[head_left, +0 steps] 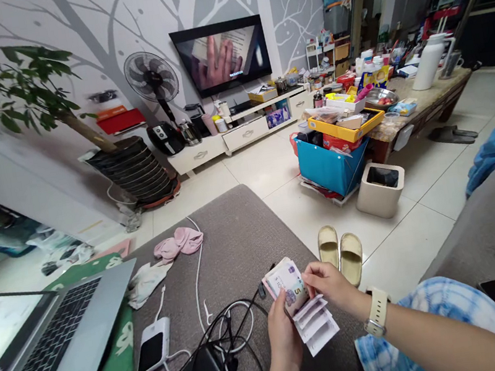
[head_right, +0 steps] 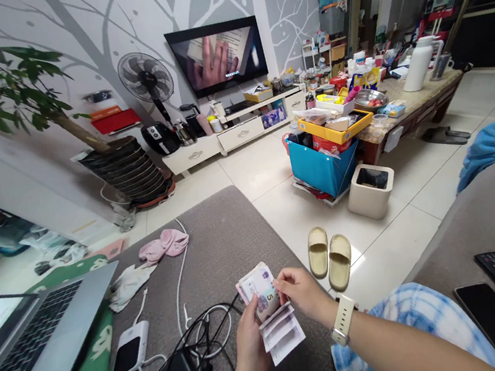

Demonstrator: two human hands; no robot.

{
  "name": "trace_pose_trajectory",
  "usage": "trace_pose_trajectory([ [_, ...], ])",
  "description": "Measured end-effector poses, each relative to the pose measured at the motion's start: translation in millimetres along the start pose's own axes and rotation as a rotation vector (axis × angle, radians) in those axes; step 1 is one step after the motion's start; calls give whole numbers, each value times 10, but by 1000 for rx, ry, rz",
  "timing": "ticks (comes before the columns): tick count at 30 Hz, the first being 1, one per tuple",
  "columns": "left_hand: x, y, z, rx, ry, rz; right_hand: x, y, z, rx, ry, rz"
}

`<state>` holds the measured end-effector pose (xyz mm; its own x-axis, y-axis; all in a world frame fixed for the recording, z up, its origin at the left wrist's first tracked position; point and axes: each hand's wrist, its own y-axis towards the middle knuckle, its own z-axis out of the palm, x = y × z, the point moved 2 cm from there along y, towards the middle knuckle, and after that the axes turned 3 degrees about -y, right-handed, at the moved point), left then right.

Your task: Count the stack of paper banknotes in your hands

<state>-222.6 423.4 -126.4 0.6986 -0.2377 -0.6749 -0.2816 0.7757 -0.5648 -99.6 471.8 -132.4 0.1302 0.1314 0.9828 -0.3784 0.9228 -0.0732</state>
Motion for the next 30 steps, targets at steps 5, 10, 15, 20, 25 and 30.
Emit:
trace_pose_trajectory([
  [5,7,17,0,11,-4,3,-87,35,-48,-121,-80,26],
  [10,42,35,-29,65,-1,-3,-148,68,-81,-188,-145,50],
  [15,60,45,-41,127,-17,9,-153,69,-77,-181,-142,46],
  [20,53,23,-38,132,-1,-12,-112,56,-58,-175,-125,38],
  [25,51,17,-40,136,27,-29,-77,49,-54,-169,-147,12],
  [30,51,19,-45,124,40,-24,-89,55,-56,-148,-134,19],
])
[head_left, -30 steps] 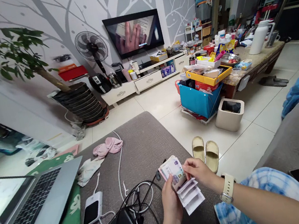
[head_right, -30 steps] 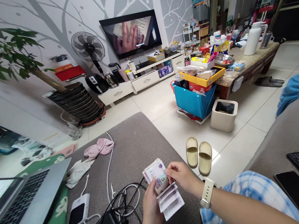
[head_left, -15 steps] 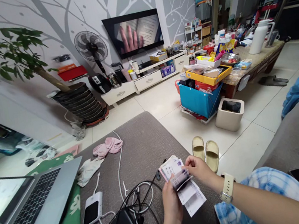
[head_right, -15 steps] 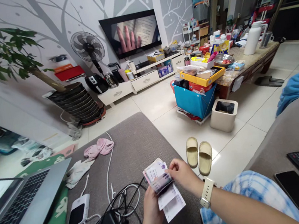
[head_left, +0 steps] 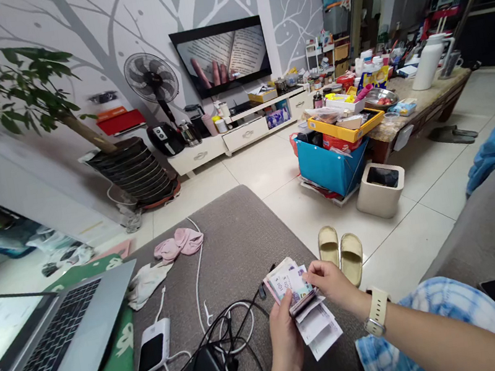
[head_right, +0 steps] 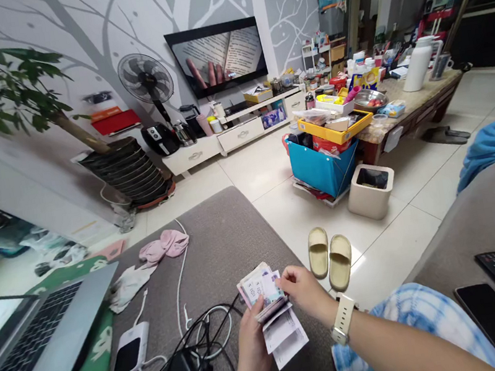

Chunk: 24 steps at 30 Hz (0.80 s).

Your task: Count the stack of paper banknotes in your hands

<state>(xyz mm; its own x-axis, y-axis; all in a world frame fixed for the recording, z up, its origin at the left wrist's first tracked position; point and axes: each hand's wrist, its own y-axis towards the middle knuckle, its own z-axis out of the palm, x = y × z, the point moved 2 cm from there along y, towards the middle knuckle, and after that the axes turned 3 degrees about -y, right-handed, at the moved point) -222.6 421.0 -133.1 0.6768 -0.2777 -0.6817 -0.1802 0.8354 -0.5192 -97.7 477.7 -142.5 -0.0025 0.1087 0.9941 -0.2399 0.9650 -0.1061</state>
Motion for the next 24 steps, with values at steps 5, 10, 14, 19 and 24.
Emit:
trace_pose_trajectory([
  [5,-16,-29,30,14,-10,3,12,-13,3,24,-11,-20],
  [10,-28,-43,45,-9,-11,6,33,-26,11,37,-2,-22],
  [14,-20,-17,27,-46,-30,6,46,-26,10,28,-13,-20],
  [19,-4,30,4,-86,-63,0,48,-25,8,37,-17,-36],
  [24,-17,39,-3,-101,-52,-7,24,-22,23,67,30,-19],
])
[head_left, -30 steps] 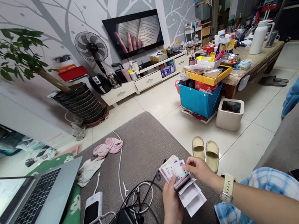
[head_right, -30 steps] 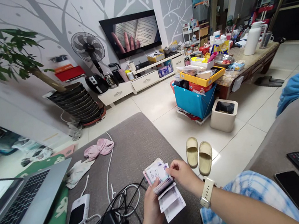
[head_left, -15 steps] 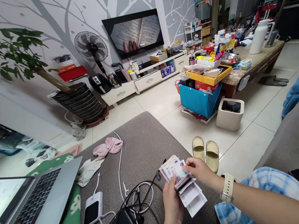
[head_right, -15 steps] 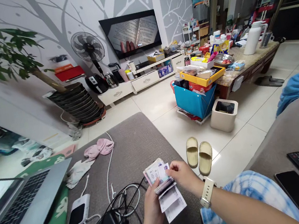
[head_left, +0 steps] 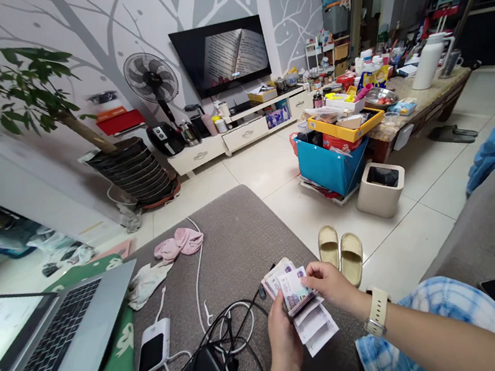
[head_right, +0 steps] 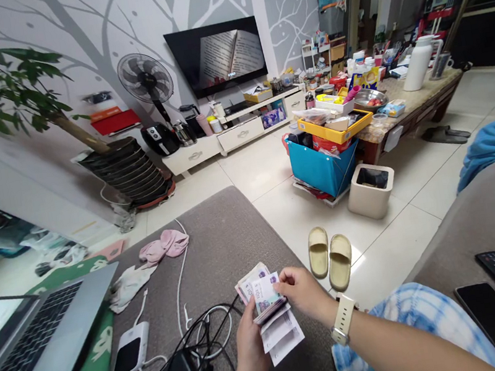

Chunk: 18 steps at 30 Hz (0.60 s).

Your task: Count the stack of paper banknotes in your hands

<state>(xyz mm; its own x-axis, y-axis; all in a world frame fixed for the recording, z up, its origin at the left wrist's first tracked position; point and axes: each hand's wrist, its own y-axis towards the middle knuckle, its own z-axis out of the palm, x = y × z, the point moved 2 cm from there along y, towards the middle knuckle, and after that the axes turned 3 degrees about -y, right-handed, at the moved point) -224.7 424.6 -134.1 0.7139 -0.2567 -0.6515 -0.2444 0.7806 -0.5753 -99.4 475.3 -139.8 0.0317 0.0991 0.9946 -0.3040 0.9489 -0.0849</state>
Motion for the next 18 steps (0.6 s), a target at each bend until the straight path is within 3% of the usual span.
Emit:
trace_pose_trajectory([
  [18,43,41,-41,63,-29,28,80,-43,26,27,54,-21],
])
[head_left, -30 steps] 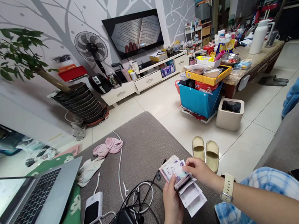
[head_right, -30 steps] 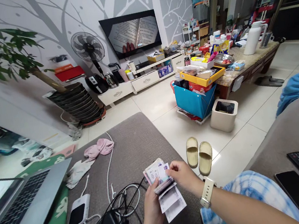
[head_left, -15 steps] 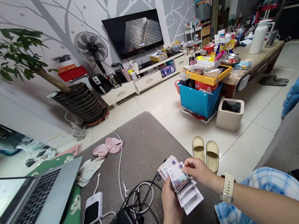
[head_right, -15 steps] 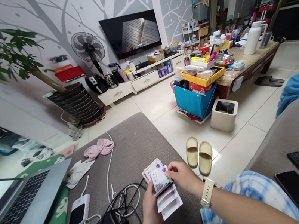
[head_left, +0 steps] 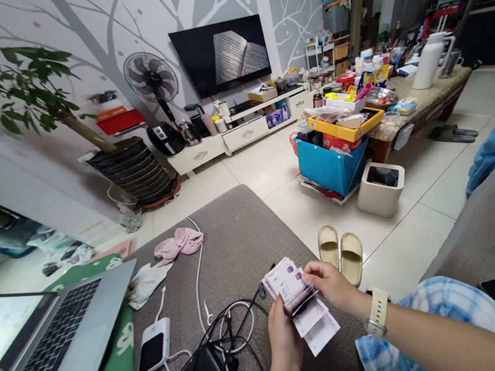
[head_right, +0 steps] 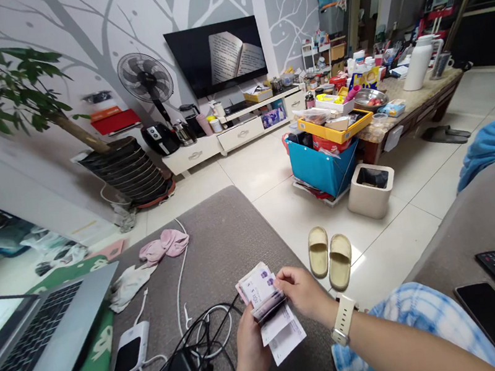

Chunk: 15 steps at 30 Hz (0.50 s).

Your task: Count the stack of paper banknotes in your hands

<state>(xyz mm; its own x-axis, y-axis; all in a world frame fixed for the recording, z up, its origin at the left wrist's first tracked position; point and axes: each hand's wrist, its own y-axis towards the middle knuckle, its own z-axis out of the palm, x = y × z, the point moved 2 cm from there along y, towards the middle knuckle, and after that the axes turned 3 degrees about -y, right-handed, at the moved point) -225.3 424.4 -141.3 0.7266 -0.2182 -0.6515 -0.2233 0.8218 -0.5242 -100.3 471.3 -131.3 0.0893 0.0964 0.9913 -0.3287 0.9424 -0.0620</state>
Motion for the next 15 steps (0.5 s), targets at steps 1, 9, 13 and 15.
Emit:
trace_pose_trajectory([
  [1,-2,-3,0,0,6,2,-4,1,-1,1,0,-4],
  [9,-12,-14,2,12,21,19,-31,1,4,2,9,24],
  [13,-18,-30,14,12,19,31,-33,-3,4,6,29,15],
  [15,-27,-45,31,17,26,31,-18,-7,4,14,42,9],
])
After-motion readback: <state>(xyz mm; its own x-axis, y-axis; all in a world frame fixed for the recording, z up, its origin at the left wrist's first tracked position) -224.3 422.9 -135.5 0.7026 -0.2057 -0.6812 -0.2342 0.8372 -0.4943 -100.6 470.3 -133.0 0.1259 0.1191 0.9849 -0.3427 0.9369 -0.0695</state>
